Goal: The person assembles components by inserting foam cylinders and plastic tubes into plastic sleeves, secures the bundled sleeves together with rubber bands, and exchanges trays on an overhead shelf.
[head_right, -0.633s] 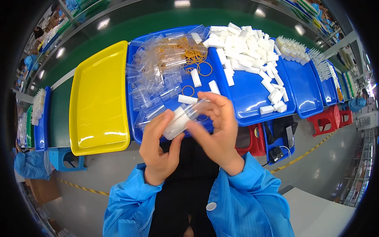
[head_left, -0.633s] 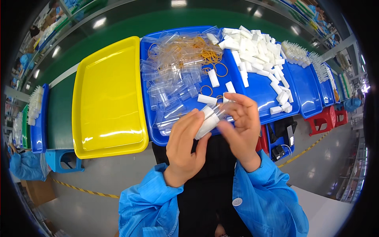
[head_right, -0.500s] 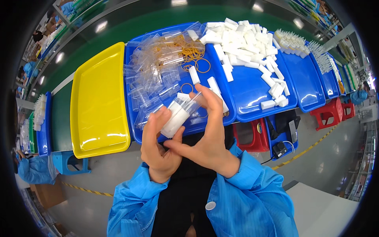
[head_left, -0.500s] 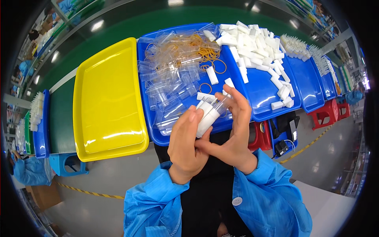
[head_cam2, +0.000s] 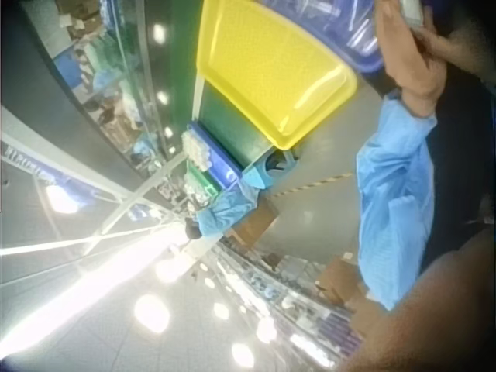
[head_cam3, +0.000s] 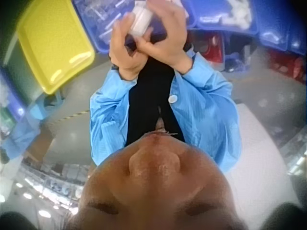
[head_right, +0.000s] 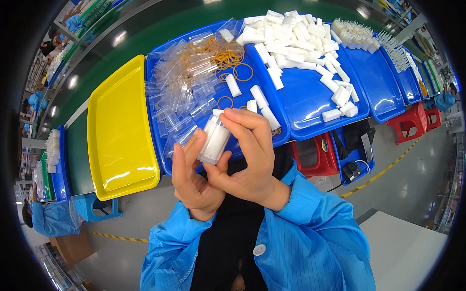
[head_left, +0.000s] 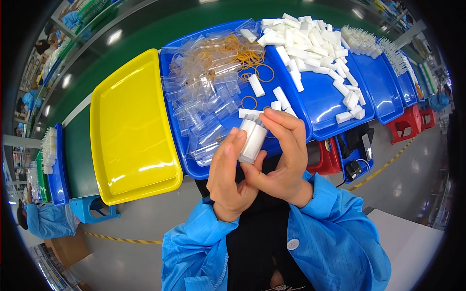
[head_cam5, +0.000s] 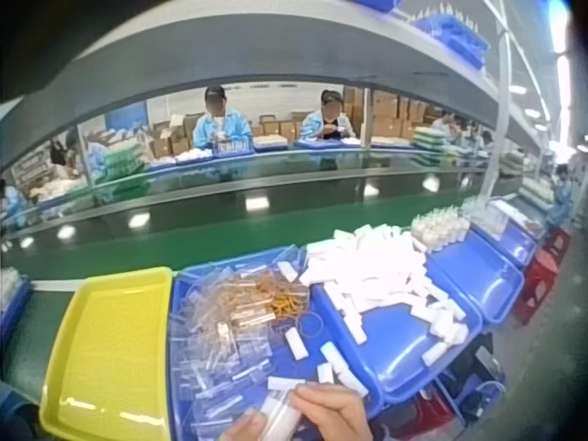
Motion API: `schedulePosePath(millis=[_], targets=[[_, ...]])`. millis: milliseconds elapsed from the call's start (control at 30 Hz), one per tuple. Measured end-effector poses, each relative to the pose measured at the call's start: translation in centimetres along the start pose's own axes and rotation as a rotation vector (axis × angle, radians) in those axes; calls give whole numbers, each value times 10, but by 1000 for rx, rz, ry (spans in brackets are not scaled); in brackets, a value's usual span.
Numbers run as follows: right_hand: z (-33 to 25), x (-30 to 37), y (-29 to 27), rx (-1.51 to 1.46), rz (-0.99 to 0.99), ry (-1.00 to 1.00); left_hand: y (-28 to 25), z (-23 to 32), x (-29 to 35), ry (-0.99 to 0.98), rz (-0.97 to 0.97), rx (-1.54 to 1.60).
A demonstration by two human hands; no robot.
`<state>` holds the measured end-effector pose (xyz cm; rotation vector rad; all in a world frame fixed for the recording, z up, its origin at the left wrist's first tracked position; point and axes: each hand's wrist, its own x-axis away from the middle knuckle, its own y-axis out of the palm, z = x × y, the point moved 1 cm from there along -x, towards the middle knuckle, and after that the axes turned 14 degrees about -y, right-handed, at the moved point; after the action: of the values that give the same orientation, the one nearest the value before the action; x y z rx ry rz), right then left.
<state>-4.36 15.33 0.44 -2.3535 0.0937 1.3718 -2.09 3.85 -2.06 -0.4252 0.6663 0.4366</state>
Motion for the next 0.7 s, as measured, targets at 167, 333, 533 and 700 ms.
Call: schedulePosePath(millis=[167, 333, 533, 700], targets=[[13, 4, -11, -226, -93, 156, -10, 0, -3, -65, -84, 53], [12, -5, -16, -247, -155, 134, -10, 5, 1, -245, -125, 320], [23, -13, -10, -1117, 143, 799, -11, 19, -14, -572, -624, 644], [28, -20, -18, -1141, 3, 862, -10, 22, -17, -692, -678, 700]])
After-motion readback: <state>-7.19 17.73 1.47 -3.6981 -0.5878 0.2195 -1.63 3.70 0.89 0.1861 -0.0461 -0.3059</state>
